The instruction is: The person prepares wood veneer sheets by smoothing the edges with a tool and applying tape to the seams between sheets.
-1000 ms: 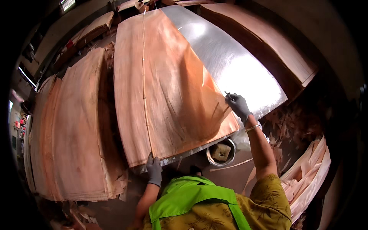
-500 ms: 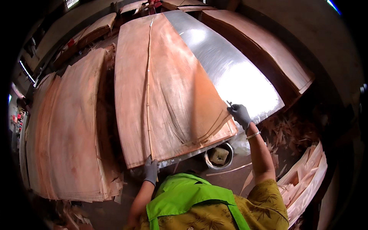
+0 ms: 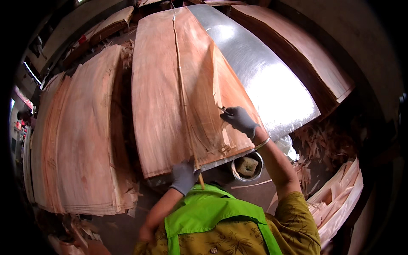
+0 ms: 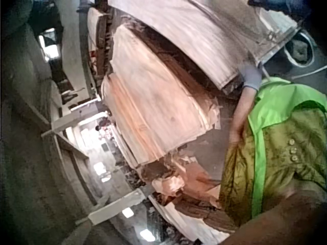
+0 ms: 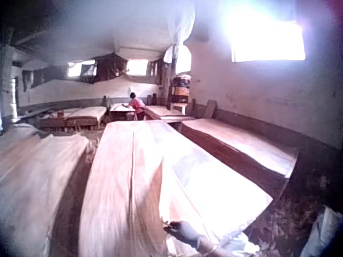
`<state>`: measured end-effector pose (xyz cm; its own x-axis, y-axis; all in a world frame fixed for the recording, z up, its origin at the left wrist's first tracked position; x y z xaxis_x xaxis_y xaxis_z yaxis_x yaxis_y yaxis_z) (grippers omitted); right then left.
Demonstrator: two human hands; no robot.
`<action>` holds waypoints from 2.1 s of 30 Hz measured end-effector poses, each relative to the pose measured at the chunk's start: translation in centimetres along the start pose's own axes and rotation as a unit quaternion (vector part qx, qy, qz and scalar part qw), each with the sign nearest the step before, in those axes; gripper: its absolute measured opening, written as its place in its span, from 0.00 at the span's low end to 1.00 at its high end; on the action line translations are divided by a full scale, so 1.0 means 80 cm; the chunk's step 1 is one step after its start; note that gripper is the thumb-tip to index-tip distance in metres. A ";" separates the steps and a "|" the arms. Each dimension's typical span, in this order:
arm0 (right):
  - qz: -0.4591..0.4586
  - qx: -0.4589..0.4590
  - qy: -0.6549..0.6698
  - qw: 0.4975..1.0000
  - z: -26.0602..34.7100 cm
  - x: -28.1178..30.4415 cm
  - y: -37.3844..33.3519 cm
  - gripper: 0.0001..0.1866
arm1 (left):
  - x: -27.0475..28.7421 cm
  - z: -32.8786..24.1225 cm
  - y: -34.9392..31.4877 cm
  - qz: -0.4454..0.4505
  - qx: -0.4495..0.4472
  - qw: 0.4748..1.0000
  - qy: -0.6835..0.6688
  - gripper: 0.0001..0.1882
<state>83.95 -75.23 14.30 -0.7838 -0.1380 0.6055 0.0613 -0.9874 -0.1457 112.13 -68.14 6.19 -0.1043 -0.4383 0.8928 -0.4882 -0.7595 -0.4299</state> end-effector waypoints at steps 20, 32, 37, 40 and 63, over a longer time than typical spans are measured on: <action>-0.111 -0.178 0.503 0.839 -0.287 -0.117 -0.021 0.09 | 0.014 -0.026 0.141 -0.129 0.015 0.661 -0.739 0.22; -0.120 -0.173 0.504 0.837 -0.274 -0.119 -0.022 0.09 | 0.086 0.100 0.028 -0.280 0.004 0.588 -0.759 0.22; -0.131 -0.174 0.480 0.850 -0.283 -0.119 -0.023 0.09 | 0.122 0.086 -0.001 -0.293 0.002 0.611 -0.735 0.20; -0.122 -0.182 0.475 0.852 -0.272 -0.124 -0.020 0.08 | 0.153 0.083 -0.014 -0.293 0.002 0.632 -0.718 0.20; -0.023 0.028 0.216 0.976 -0.115 -0.214 0.152 0.19 | 0.110 0.106 -0.011 -0.329 0.064 0.706 -0.624 0.14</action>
<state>92.41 -84.18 -5.00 -0.9733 -0.0596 0.2216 0.0439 -0.9962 -0.0750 118.95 -75.44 13.30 0.9921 0.0079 0.1254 0.0151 -0.9983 -0.0565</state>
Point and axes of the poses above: each hand's wrist, its own y-axis towards the middle knuckle, its own x-axis out of the back of the hand, z = x × y, the point moved 1 cm from there along y, towards the middle knuckle, and after that the axes turned 10 degrees about z, right-handed, at the moved point
